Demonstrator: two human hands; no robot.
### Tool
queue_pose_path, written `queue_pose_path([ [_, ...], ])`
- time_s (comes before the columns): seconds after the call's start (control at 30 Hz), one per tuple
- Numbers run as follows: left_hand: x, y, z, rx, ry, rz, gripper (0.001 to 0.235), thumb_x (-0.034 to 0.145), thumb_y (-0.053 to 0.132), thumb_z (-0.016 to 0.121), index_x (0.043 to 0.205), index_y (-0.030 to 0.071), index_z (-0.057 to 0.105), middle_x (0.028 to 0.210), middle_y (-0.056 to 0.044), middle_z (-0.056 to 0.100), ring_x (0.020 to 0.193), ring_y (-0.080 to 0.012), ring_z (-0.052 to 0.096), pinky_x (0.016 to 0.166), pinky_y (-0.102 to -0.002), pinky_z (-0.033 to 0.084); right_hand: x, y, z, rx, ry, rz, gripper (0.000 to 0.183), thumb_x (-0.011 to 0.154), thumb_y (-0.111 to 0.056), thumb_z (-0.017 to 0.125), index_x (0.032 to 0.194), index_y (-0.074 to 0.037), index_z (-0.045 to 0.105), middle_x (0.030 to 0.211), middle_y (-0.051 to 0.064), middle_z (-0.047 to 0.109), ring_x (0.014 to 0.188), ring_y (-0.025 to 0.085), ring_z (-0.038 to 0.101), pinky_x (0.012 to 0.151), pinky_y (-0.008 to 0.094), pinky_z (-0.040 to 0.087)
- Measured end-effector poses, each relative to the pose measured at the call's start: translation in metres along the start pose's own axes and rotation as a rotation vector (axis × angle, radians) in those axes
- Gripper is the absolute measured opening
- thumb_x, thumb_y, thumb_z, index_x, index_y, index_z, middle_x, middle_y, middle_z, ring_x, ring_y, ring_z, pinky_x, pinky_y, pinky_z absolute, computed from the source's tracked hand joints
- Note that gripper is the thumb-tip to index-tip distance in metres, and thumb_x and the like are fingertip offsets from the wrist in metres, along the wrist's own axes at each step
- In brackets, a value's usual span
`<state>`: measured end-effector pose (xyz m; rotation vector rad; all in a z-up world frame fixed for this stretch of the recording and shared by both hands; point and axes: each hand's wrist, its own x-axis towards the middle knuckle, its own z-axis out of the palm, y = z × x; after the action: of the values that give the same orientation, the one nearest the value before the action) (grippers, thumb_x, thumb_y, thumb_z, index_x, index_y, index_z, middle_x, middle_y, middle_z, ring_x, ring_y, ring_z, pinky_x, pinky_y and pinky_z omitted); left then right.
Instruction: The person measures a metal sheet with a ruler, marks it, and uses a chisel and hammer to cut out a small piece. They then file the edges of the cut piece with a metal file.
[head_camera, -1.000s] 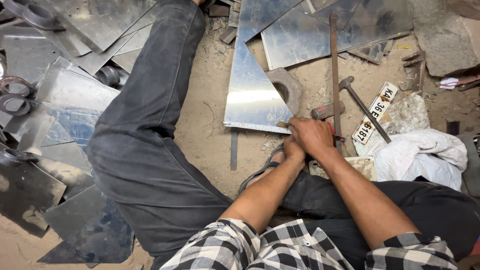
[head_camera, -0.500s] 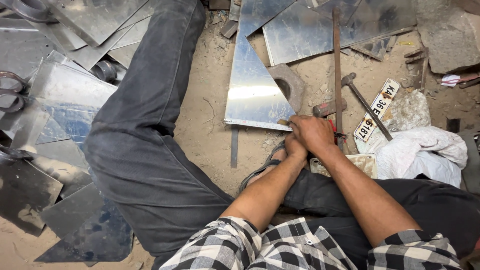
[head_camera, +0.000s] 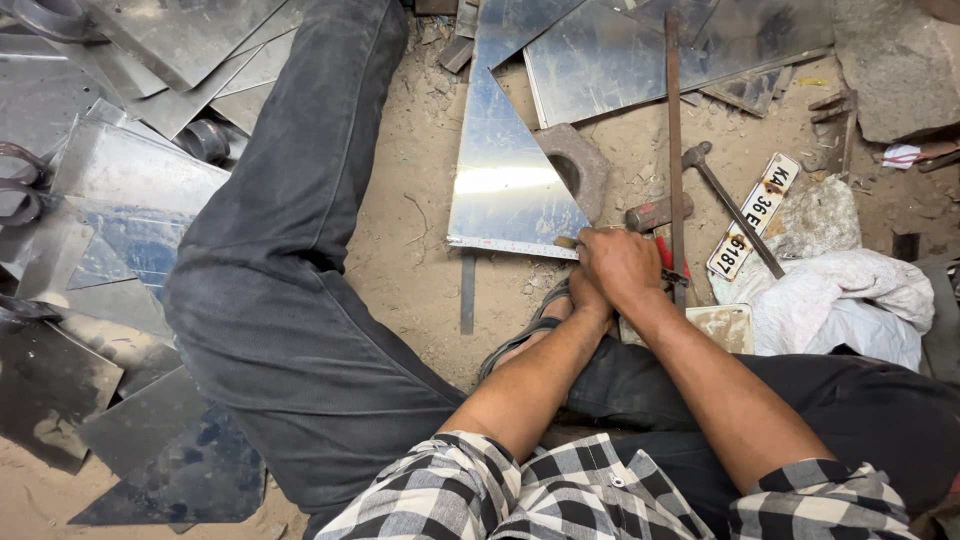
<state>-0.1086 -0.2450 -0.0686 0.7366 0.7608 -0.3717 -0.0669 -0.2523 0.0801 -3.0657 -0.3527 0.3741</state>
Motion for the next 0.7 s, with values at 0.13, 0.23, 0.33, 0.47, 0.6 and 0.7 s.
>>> queue_pose_path([
  [0.13,0.017,-0.016,-0.003,0.008,-0.015,0.029,0.046,0.105,0.039,0.05,0.111,-0.004,0.065,0.106,-0.015,0.071,0.094,-0.0249,0.071,0.074,-0.04,0.056,0.001,0.0,0.005,-0.033,-0.002,0.01,0.017,0.093,-0.028,0.066,0.097,-0.016,0.077,0.077,0.018,0.074,0.071,0.036,0.074,0.065,0.05,0.059],
  [0.23,0.016,-0.013,-0.001,-0.145,-0.021,-0.019,0.05,0.107,0.044,0.044,0.113,-0.002,0.064,0.104,-0.014,0.07,0.092,-0.0244,0.07,0.073,-0.039,0.056,0.0,-0.001,0.007,-0.038,0.044,0.009,0.016,0.092,-0.026,0.065,0.097,-0.016,0.077,0.08,0.017,0.075,0.072,0.035,0.075,0.064,0.049,0.059],
  [0.33,0.021,-0.02,-0.002,-0.226,0.018,-0.069,0.051,0.108,0.045,0.045,0.108,-0.002,0.063,0.101,-0.014,0.069,0.092,-0.0254,0.069,0.074,-0.04,0.056,0.0,-0.001,0.003,-0.038,0.048,0.033,0.018,0.093,-0.03,0.065,0.095,-0.015,0.076,0.081,0.017,0.075,0.074,0.036,0.074,0.066,0.05,0.059],
  [0.47,0.032,-0.035,-0.007,-0.06,0.026,0.096,0.028,0.103,0.021,0.054,0.101,-0.002,0.068,0.099,-0.012,0.071,0.089,-0.0223,0.068,0.072,-0.038,0.054,0.001,0.001,-0.007,0.008,0.008,0.107,0.023,0.096,-0.033,0.065,0.099,-0.012,0.074,0.085,0.017,0.075,0.075,0.038,0.074,0.067,0.052,0.059],
  [0.6,0.028,-0.034,-0.004,0.028,0.042,0.165,0.025,0.102,0.014,0.051,0.094,-0.006,0.065,0.095,-0.013,0.07,0.082,-0.0192,0.062,0.069,-0.038,0.051,-0.003,0.003,-0.021,0.071,0.03,0.089,0.02,0.092,-0.03,0.068,0.102,-0.013,0.074,0.09,0.015,0.076,0.079,0.039,0.073,0.073,0.053,0.057],
  [0.7,0.019,-0.025,-0.003,0.034,0.049,0.157,0.024,0.102,0.015,0.05,0.095,-0.003,0.066,0.097,-0.012,0.07,0.086,-0.0173,0.063,0.073,-0.037,0.051,-0.006,0.009,-0.019,0.173,0.121,-0.092,0.018,0.09,-0.026,0.068,0.101,-0.014,0.075,0.092,0.014,0.076,0.081,0.038,0.072,0.073,0.052,0.057],
])
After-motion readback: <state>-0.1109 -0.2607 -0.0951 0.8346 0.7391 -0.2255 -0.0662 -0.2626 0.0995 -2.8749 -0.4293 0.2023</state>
